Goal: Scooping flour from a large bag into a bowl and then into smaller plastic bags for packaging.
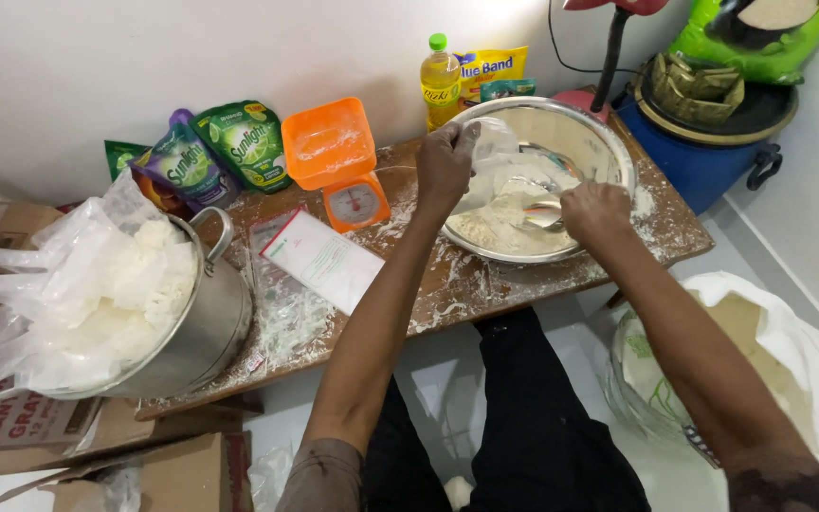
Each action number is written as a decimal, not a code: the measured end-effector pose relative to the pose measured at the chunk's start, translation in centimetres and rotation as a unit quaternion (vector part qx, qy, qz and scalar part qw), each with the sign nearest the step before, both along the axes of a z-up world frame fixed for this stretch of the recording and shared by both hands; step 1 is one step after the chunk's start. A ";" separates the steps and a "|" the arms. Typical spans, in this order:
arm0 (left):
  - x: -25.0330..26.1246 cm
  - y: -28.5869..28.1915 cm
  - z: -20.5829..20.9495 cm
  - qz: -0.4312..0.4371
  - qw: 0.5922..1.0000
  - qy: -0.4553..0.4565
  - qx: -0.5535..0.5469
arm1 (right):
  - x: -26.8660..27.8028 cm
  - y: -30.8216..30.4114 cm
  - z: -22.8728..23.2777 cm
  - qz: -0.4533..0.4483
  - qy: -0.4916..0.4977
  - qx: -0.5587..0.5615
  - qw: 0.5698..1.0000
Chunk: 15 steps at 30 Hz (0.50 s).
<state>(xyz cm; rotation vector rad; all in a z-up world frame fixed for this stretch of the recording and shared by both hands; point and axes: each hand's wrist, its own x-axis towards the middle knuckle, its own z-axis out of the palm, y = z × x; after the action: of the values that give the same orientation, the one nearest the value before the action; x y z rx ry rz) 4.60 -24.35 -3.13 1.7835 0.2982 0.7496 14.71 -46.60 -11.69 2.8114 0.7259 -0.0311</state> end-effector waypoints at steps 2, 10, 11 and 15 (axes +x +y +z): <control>-0.2 0.1 0.3 0.003 1.000 0.001 -0.002 | 0.4 -0.7 1.4 0.020 -0.018 0.020 0.999; -0.6 0.8 1.2 0.002 0.999 -0.025 -0.022 | 6.1 -3.3 0.6 0.099 -0.198 -0.021 0.975; -0.7 0.8 1.3 0.000 0.999 -0.024 -0.028 | 6.5 -3.4 0.2 0.095 -0.180 -0.033 0.978; -0.4 1.3 0.9 -0.010 0.999 -0.019 -0.037 | 7.3 -3.1 -0.2 0.087 -0.109 -0.041 0.989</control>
<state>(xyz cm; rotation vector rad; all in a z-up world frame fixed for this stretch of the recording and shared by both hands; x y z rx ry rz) 4.15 -23.04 -2.27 1.6988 0.2787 0.7488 22.04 -49.67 -11.92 2.6090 0.8890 0.2658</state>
